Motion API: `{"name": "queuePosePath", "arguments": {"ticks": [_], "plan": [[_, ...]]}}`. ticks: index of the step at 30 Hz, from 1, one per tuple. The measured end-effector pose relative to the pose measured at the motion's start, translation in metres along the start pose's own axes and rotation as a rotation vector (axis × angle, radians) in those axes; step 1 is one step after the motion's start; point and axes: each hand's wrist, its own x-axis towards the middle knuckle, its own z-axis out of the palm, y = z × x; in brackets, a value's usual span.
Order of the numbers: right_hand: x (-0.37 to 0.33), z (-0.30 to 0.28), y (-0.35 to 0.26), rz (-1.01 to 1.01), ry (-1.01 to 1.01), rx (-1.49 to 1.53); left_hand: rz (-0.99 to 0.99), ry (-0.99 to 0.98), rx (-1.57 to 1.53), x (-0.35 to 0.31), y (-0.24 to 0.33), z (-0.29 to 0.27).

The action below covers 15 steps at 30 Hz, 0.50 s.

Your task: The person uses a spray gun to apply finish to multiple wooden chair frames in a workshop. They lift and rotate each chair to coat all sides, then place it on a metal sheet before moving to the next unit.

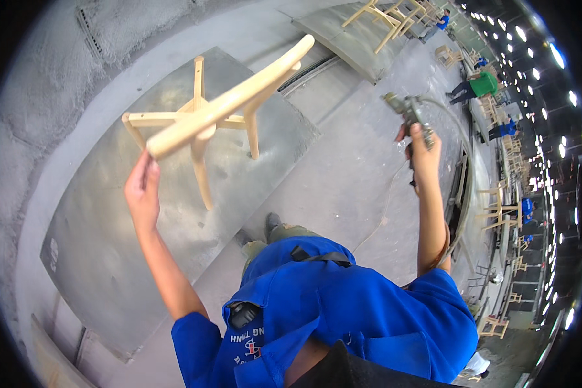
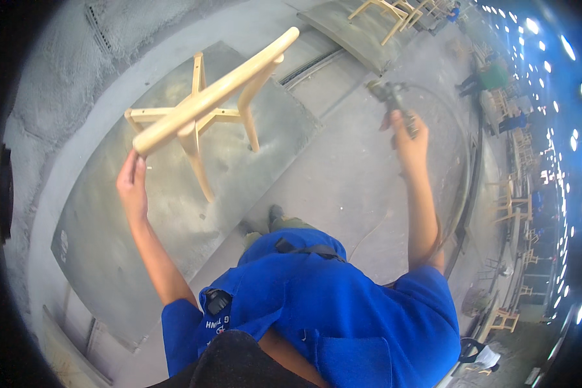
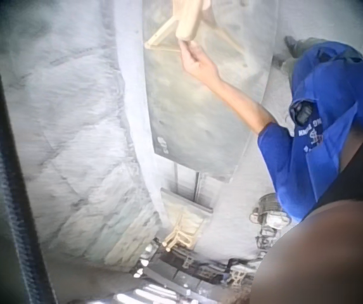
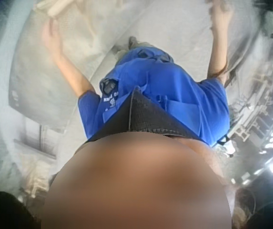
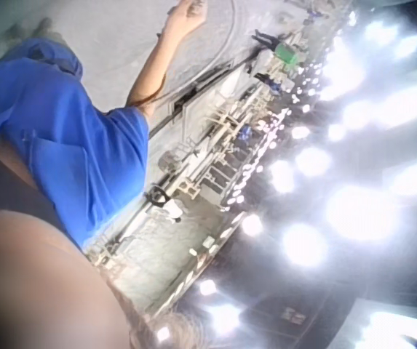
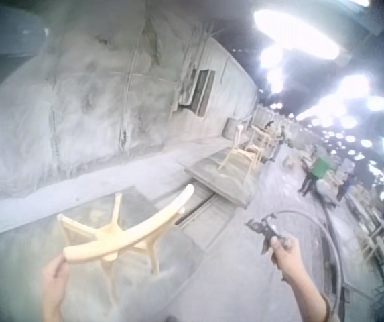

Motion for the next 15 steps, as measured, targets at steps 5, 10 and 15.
{"name": "queuePosePath", "arguments": {"ticks": [5, 10, 15], "plan": [[-0.019, 0.023, 0.066, 0.140, -0.083, 0.173, 0.288, -0.153, 0.419, -0.071, 0.029, 0.026], [-0.013, 0.013, 0.090, 0.236, -0.298, 0.355, 0.598, -0.143, 0.365, -0.077, 0.048, 0.115], [-0.005, -0.007, 0.060, -0.149, -0.176, 0.072, 0.556, -0.244, 0.329, -0.007, 0.041, 0.232]]}}
